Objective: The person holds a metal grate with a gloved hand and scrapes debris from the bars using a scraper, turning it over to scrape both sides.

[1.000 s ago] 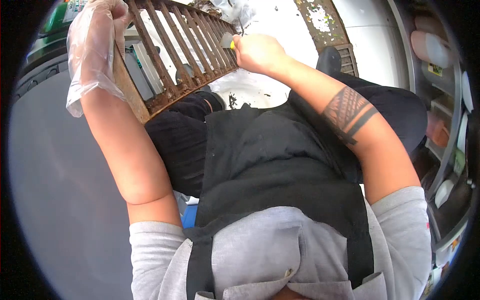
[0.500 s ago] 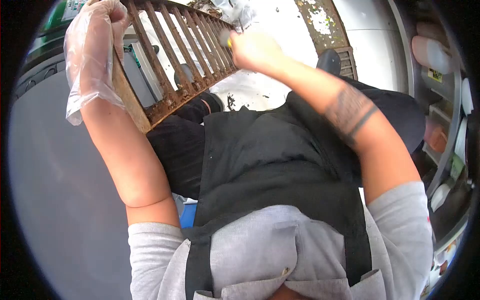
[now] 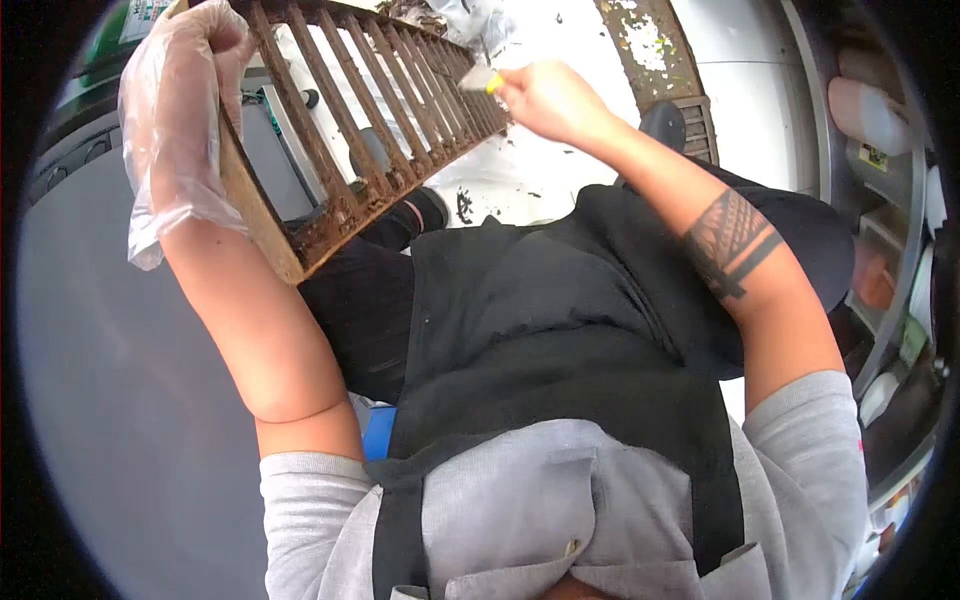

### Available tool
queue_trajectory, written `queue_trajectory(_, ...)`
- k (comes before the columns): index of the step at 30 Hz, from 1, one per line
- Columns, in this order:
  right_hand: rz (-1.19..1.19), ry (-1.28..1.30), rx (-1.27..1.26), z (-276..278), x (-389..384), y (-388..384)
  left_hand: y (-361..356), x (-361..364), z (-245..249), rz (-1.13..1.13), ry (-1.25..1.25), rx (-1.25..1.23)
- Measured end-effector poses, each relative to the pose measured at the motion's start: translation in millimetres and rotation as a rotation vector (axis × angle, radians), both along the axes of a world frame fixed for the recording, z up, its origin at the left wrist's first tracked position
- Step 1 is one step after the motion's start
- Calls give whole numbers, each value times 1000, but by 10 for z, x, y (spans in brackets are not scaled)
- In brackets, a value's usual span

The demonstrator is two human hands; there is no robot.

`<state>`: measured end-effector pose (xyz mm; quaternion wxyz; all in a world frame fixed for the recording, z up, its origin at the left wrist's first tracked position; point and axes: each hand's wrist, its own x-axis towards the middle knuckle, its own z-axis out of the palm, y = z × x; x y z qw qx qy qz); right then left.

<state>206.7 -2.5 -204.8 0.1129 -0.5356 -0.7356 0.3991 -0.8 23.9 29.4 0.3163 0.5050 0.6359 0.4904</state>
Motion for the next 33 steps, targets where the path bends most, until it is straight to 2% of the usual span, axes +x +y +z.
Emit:
queue_trajectory(2, 50, -1, -49, 149, -34, -116, -16, 1, 10, 11, -2, -6)
queue_trajectory(4, 150, -102, 26, 152, -113, -215, -41, 33, 21, 23, -2, -7)
queue_trajectory(9, 173, -192, 59, 172, -167, -307, -29, 6, 18, -6, -8, -14)
queue_trajectory(11, 174, -213, 201, 133, -141, -365, -13, -3, -12, -4, -16, 5)
queue_trajectory(14, 142, -189, 163, 108, -193, -333, -1, -26, -32, -4, -21, 14)
queue_trajectory(19, 130, -182, 216, 25, -527, 126, 11, -32, -75, -10, -34, 37)
queue_trajectory(24, 167, -208, 174, 72, -414, 73, 45, -81, -128, -51, -53, 98)
queue_trajectory(27, 208, -212, 204, 44, -602, 512, -42, 73, -61, -30, -38, 63)
queue_trajectory(29, 207, -217, 219, 43, -567, 475, -43, 84, -2, 27, -18, 41)
queue_trajectory(33, 266, -267, 257, -19, -498, 398, -24, 21, 58, 0, 77, -15)
